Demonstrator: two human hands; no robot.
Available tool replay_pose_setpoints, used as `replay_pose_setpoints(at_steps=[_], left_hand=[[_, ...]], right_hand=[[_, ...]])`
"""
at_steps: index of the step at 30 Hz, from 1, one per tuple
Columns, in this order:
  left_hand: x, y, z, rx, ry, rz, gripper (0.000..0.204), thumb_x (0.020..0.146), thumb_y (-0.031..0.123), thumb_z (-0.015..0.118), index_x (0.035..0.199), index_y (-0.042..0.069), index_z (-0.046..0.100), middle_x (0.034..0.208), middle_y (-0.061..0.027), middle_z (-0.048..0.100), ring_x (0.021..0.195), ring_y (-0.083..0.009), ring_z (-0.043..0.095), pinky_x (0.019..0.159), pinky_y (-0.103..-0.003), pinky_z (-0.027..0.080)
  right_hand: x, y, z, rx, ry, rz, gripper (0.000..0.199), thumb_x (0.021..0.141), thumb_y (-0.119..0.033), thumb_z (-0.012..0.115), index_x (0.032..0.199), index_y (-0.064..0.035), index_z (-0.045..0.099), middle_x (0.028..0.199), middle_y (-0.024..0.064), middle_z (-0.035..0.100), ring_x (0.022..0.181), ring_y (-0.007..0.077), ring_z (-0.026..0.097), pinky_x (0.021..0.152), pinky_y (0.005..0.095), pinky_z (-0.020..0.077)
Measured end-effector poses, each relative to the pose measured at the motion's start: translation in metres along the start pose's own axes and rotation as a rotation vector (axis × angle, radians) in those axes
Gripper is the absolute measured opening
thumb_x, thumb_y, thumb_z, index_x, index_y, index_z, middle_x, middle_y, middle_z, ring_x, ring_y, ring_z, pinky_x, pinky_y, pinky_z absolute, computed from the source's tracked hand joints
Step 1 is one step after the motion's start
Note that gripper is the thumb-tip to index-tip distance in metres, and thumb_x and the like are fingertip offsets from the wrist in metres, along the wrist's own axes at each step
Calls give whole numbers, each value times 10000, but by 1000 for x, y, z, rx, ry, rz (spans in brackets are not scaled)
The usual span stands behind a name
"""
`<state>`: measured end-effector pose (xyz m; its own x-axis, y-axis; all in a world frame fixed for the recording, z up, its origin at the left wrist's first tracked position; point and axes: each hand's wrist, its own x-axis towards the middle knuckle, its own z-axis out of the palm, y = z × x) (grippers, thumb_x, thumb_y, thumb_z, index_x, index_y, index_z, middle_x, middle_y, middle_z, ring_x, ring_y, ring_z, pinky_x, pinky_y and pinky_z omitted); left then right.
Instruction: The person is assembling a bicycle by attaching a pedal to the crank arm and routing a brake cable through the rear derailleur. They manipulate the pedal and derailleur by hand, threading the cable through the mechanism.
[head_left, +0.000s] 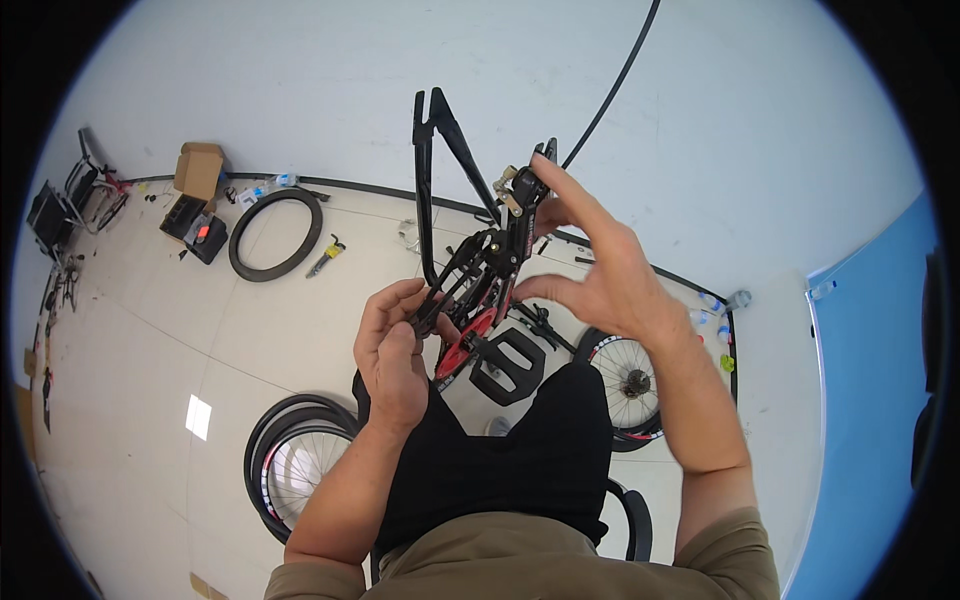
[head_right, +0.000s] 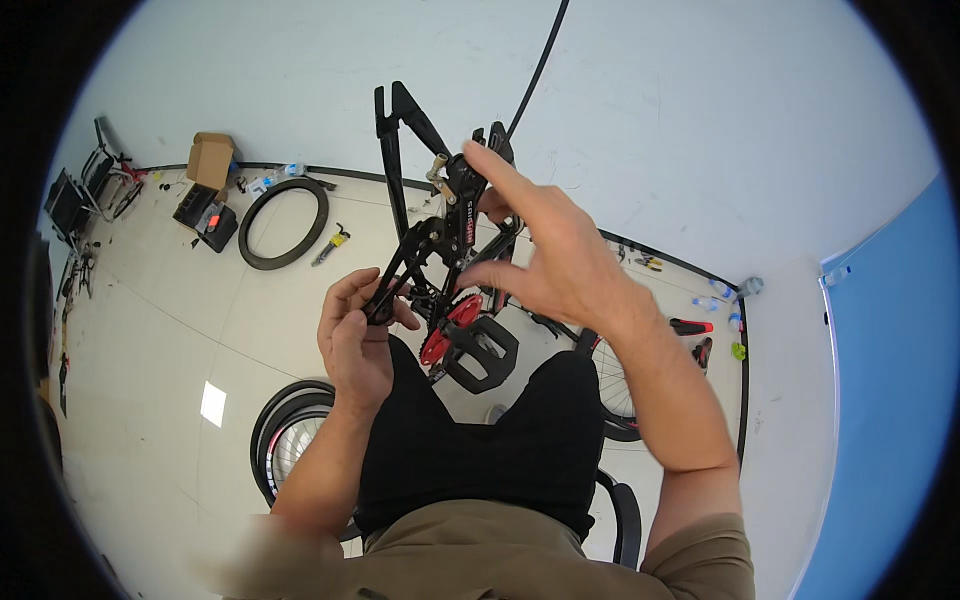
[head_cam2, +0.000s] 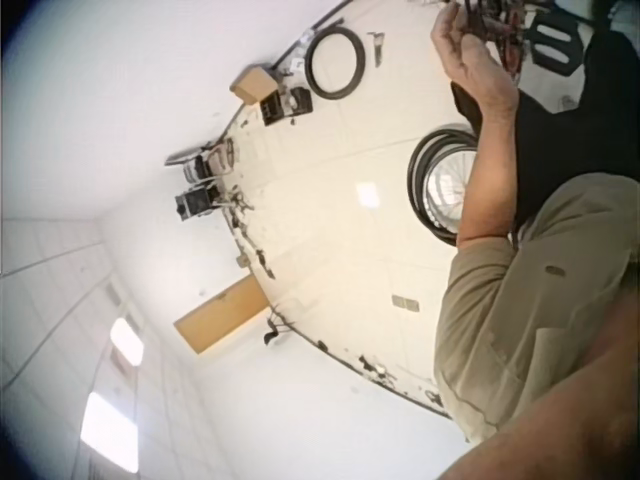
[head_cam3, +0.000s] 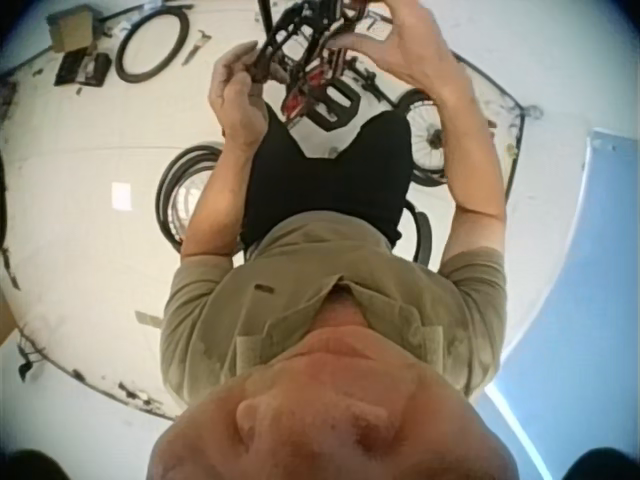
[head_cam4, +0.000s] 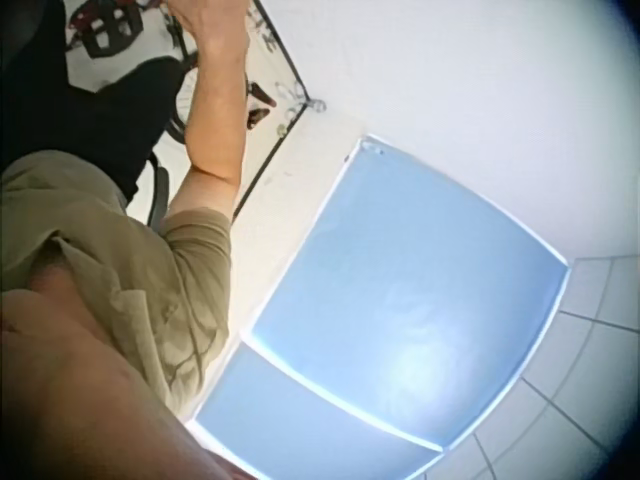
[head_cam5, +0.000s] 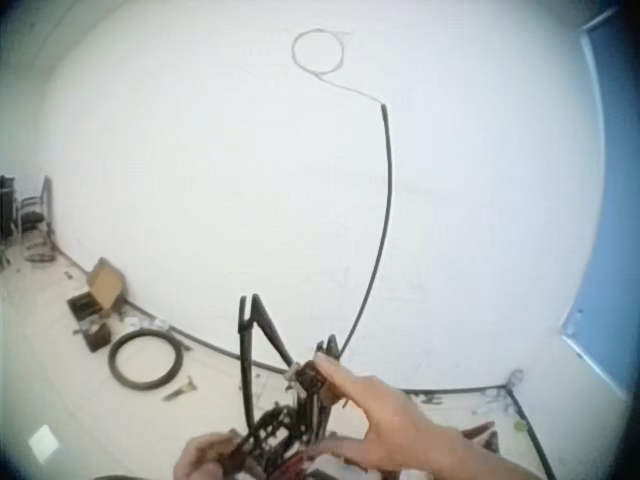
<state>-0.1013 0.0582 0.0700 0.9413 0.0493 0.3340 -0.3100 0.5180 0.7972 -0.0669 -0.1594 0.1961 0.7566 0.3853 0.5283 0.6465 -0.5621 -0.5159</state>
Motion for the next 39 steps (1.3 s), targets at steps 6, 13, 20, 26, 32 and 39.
replay_pose_setpoints(at_steps=[6,13,20,26,32,39], left_hand=[[0,-18,-1,-85,-20,-36,477,902,144,394,1331,-56,458,1181,-250,637,850,-269,616,798,-403,521],[-4,-26,-1,-140,-91,-33,481,971,254,440,1356,-35,440,1242,-252,620,865,-282,623,801,-411,522],[-69,-73,-53,185,119,-286,344,1045,145,503,1343,-22,469,1034,-164,678,762,-177,642,703,-305,534],[-24,-37,-29,176,217,-184,240,1021,124,549,1216,-16,574,1006,-139,675,763,-151,608,692,-294,514],[54,41,12,97,78,110,266,996,157,578,1159,-48,622,1020,-122,681,841,-168,610,792,-311,478],[136,109,97,375,-211,33,483,1032,335,563,1310,-59,580,1122,-157,693,917,-147,630,808,-296,506]], right_hand=[[-37,68,44,344,405,318,768,817,22,661,1514,-26,342,1323,193,580,1116,228,606,1019,373,473],[1,115,68,98,266,384,299,962,-161,628,1168,26,520,989,228,649,940,355,634,855,419,488],[13,120,79,102,272,295,209,1008,-166,569,993,6,451,766,232,576,701,398,552,680,446,463],[11,119,86,117,286,306,213,1009,-174,570,998,-2,444,729,219,549,679,398,530,660,456,449],[12,118,94,123,436,285,179,980,-149,601,1004,-15,485,721,204,584,671,412,589,633,448,468],[19,124,99,146,599,281,305,833,7,616,1127,-54,565,721,180,647,673,394,658,613,422,506]])
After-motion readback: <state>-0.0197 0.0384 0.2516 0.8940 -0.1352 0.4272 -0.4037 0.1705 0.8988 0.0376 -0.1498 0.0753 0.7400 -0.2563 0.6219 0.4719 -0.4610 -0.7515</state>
